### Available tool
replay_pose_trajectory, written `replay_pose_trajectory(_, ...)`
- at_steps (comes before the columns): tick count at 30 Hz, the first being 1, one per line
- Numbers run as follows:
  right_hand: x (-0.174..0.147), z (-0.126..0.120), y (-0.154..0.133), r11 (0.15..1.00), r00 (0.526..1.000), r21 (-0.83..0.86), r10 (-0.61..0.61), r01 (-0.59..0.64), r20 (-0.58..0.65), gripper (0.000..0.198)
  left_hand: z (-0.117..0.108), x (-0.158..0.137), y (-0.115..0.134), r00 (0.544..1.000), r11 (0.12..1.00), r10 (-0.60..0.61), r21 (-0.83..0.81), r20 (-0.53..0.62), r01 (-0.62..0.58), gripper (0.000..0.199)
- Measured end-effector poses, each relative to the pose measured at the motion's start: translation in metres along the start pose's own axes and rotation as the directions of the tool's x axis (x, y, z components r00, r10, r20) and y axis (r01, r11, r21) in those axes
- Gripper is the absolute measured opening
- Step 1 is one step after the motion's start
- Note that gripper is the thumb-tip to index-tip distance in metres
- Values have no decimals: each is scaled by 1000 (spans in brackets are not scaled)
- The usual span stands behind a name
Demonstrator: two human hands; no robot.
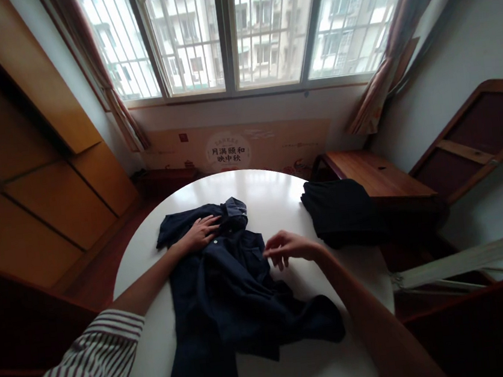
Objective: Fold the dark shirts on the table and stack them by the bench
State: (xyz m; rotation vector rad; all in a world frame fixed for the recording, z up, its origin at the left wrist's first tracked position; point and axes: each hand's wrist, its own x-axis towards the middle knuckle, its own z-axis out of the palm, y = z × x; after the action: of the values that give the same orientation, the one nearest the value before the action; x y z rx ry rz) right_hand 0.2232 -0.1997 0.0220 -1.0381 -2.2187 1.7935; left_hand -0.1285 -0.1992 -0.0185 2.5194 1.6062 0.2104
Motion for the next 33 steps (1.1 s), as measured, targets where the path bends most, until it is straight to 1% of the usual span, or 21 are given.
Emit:
replay_pose_trajectory(1,4,0,1,999,973,-9,-47,47,-224,49,2,1,1,1000,1000,-2,-11,-18,1,42)
replay_pose_trajectory(2,8,0,2,995,908,-39,-95,87,-408,51,3,2,1,999,1000,-1,-23,-42,0,43)
replay_pose_trajectory(3,14,1,4,991,849,-68,-130,111,-512,52,4,2,2,998,999,-1,-34,-70,-1,43)
replay_pose_trajectory(4,20,2,4,989,825,-80,-149,126,-546,54,5,3,1,994,999,-4,-44,-108,0,44)
replay_pose_trajectory(5,26,3,4,988,835,-72,-151,133,-529,55,6,3,1,987,999,-15,-52,-158,7,44)
replay_pose_trajectory(7,37,4,0,992,880,-73,-126,104,-457,53,6,3,2,957,997,-58,-58,-283,43,44)
replay_pose_trajectory(9,46,3,-8,982,896,-188,-100,19,-432,43,5,2,2,907,994,-110,-51,-406,98,42)
replay_pose_trajectory(11,51,-2,-18,944,882,-326,-102,-61,-460,26,2,1,3,859,989,-142,-26,-492,148,39)
replay_pose_trajectory(13,49,-12,-29,914,838,-392,-128,-108,-531,12,-2,0,4,827,983,-151,4,-542,182,33)
replay_pose_trajectory(14,46,-19,-34,909,800,-398,-143,-127,-583,10,-4,-1,4,819,982,-149,15,-554,189,31)
replay_pose_trajectory(15,42,-27,-37,899,744,-408,-161,-161,-648,14,-6,-2,4,819,983,-142,22,-556,185,30)
replay_pose_trajectory(18,25,-50,-42,818,528,-444,-211,-366,-823,25,-10,-3,1,869,992,-116,-8,-481,128,33)
replay_pose_trajectory(19,20,-56,-42,774,474,-452,-225,-443,-851,27,-10,-4,0,888,992,-127,-36,-442,124,38)
replay_pose_trajectory(20,17,-60,-42,731,444,-459,-236,-505,-864,28,-10,-4,-2,900,988,-155,-65,-407,140,41)
replay_pose_trajectory(22,17,-65,-39,683,445,-468,-228,-561,-866,33,-9,-3,-7,901,967,-256,-99,-350,237,43)
replay_pose_trajectory(24,23,-66,-34,675,480,-456,-170,-579,-861,45,-7,-2,-12,896,936,-352,-79,-271,344,47)
replay_pose_trajectory(26,35,-64,-28,662,555,-457,-75,-594,-829,67,-5,-1,-15,900,915,-401,-35,-168,401,59)
replay_pose_trajectory(28,48,-61,-21,648,646,-500,-17,-574,-763,76,-4,-1,-17,908,911,-410,3,-89,412,69)
replay_pose_trajectory(30,60,-58,-15,647,703,-549,-27,-529,-710,62,-2,-1,-17,908,909,-414,31,-68,416,73)
replay_pose_trajectory(31,64,-58,-14,649,711,-563,-48,-512,-702,50,-1,-1,-17,905,905,-420,40,-69,423,75)
replay_pose_trajectory(33,69,-61,-15,645,686,-568,-91,-512,-722,33,1,3,-18,895,895,-440,47,-75,444,78)
